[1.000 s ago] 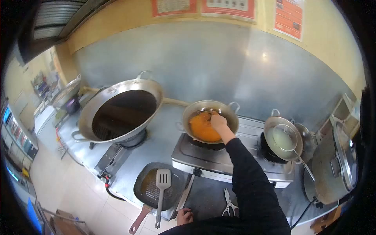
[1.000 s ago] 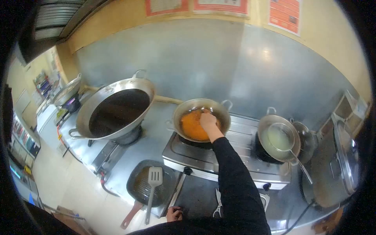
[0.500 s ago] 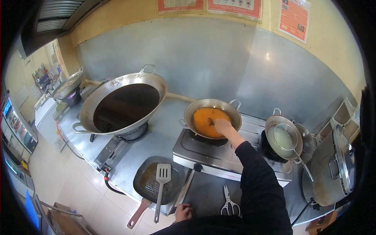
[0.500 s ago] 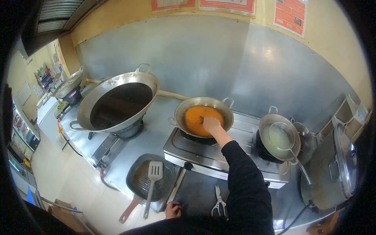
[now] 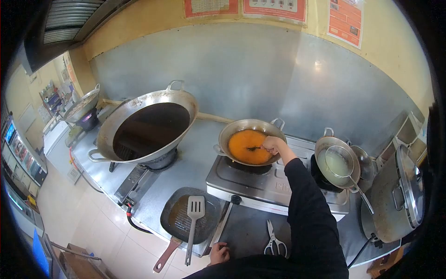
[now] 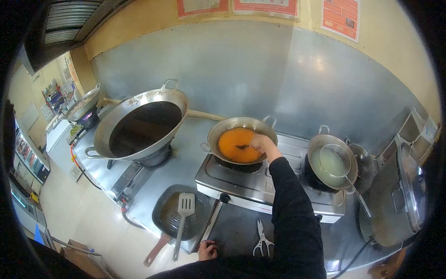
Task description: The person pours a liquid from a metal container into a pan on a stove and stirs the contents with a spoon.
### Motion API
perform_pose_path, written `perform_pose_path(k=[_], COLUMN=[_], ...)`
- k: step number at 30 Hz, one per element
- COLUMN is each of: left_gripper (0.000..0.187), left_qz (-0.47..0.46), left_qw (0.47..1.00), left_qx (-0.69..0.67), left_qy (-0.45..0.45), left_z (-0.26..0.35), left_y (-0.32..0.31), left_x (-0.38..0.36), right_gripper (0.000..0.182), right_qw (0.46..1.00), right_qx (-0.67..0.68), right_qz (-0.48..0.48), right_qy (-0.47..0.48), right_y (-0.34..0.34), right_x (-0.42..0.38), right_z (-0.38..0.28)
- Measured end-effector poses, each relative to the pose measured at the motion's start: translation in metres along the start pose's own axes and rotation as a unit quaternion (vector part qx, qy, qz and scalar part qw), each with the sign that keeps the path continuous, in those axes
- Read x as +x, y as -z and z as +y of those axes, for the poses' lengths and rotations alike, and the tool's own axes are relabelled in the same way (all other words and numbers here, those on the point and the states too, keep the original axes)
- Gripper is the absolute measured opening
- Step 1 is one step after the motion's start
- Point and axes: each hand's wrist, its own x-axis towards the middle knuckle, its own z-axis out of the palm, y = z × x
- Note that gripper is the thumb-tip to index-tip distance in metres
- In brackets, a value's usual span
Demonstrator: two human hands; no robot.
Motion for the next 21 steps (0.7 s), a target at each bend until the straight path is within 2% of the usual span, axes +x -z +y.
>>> perform_pose_path(k=[1,2,4,5,7,10,13,16,21], left_gripper=[0.013,0.013,0.011,0.011,0.012,0.012,0.012,0.012,0.012], left_qz=[0.000,0.000,0.013,0.020,0.017,0.013,0.009,0.000,0.021], left_qw=[1.000,0.999,1.000,1.000,1.000,1.000,1.000,0.999,0.998], left_qx=[-0.016,-0.032,-0.009,0.003,0.000,0.007,0.022,0.000,-0.013], left_qy=[0.018,0.038,0.018,0.008,0.008,0.000,-0.003,0.034,0.050], left_z=[-0.004,-0.004,-0.003,-0.001,0.003,0.006,0.007,0.005,-0.002], left_y=[-0.004,-0.005,-0.006,-0.006,-0.003,0.001,0.001,-0.001,-0.008], left_x=[-0.003,-0.004,-0.004,-0.002,-0.001,0.002,0.003,-0.001,-0.006], right_gripper=[0.019,0.018,0.019,0.019,0.020,0.022,0.022,0.018,0.018], right_qw=[1.000,0.999,0.984,0.948,0.818,0.877,0.881,0.852,0.782], right_qx=[0.002,-0.050,-0.151,-0.251,-0.431,-0.445,-0.419,-0.435,-0.526], right_qz=[-0.001,0.009,0.026,0.035,0.051,0.102,0.192,0.248,0.246], right_qy=[-0.020,0.018,0.090,0.190,0.376,0.150,0.106,0.154,0.226], right_y=[0.002,0.003,0.003,0.003,0.001,-0.021,-0.034,-0.034,-0.024], right_x=[0.002,-0.011,-0.037,-0.021,0.014,-0.048,-0.082,-0.068,-0.045], right_z=[-0.001,-0.008,-0.016,-0.007,0.014,-0.017,-0.029,-0.018,-0.009])
